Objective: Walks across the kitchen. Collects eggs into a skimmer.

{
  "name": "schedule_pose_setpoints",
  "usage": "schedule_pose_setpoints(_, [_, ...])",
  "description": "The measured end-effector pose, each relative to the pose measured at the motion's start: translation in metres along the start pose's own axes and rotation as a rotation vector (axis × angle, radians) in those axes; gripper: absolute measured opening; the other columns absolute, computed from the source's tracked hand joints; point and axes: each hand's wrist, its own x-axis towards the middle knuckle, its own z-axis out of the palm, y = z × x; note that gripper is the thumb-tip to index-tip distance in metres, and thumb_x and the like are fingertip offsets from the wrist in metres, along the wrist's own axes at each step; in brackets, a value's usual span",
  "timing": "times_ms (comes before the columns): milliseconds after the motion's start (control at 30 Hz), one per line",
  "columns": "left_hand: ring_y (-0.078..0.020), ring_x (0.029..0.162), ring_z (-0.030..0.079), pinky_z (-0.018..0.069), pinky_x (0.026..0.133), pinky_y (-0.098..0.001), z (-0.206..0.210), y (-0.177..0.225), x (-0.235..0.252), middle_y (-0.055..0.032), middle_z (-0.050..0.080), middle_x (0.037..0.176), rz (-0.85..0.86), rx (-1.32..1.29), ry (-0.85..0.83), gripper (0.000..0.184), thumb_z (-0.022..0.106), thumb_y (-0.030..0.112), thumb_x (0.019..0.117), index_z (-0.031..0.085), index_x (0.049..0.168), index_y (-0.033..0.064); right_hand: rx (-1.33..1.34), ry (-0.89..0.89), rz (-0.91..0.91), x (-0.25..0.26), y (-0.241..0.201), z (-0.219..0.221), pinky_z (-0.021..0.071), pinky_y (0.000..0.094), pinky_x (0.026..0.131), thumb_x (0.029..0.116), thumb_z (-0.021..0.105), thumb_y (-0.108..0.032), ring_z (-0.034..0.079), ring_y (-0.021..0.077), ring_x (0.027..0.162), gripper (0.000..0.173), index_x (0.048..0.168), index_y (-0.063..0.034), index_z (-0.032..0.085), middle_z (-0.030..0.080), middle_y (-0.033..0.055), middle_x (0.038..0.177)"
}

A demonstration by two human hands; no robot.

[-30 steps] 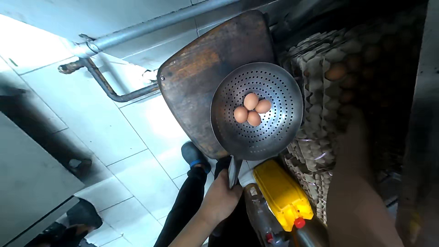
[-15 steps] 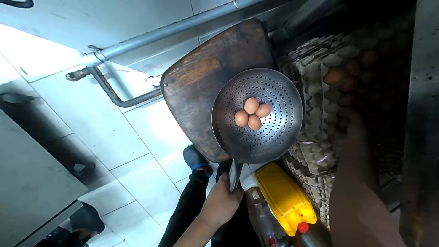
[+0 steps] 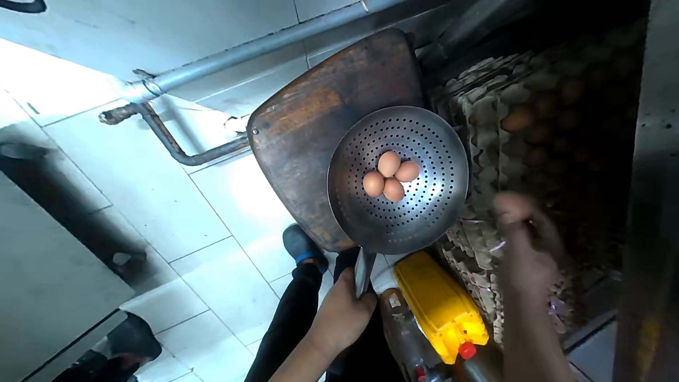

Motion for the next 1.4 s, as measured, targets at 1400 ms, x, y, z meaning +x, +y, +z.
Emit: schedule_pose_setpoints(1400, [-0.0172, 0.068, 0.068, 0.061, 0.064, -0.0396, -0.004, 0.001, 0.0, -0.0053, 0.067, 0.093, -0.002, 0.035, 0.0, 0.042, 0.066, 0.029, 0.0928, 0.052, 0.13, 0.0161, -0.275, -0.106, -0.211, 0.07, 0.018, 0.008, 0.0586, 0.0413, 0.093, 0.1019, 0.061, -0.033, 0.067, 0.022, 0.111, 0.047, 0.139, -0.0042, 0.057, 0.063, 0.015, 0.133])
